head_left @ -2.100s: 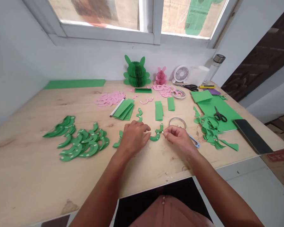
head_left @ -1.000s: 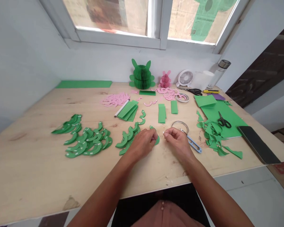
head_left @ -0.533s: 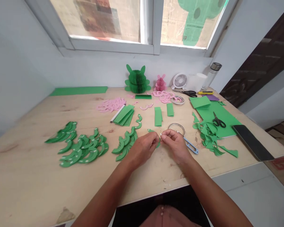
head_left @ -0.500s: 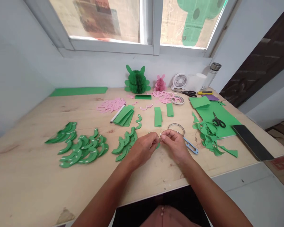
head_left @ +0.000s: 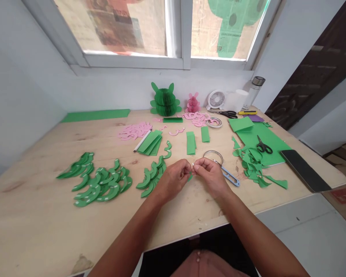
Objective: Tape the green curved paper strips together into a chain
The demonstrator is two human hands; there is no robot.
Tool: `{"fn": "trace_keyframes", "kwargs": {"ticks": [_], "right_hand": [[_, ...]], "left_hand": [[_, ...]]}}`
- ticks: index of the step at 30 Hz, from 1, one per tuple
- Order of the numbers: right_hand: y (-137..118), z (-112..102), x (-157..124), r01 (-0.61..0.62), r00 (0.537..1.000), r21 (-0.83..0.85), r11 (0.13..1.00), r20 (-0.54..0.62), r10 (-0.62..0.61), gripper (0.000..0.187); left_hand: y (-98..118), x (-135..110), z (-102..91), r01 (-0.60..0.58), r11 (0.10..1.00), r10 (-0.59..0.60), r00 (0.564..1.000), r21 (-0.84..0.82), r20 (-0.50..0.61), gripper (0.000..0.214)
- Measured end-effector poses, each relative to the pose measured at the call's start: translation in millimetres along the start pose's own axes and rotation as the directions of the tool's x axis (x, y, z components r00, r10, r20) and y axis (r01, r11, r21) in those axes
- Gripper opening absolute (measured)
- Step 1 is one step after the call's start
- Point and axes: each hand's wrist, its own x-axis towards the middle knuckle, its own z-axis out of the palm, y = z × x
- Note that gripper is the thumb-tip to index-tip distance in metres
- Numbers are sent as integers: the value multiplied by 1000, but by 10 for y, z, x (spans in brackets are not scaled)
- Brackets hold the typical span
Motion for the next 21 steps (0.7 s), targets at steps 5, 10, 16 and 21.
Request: {"fn": "trace_keyframes", "kwargs": {"ticks": [5,10,16,21], "right_hand": [[9,-6,5,13,1000,-30,999,14,-13,19],[9,5,3,19,999,-39,999,26,-18,20],[-1,-7,7,95,994,-84,992,-42,-99,14],[21,-35,30,163,970,-98,982,-168,-178,13]], "left_hand": [[-3,-9,25,29,998,-28,999,-63,26,17],[-27,-33,56,12,990,-6,999,-138,41,54],[26,-33,43,-10,999,4,990,-47,-138,49],[96,-18,42,207,977,-209,905,-46,-370,14]]}}
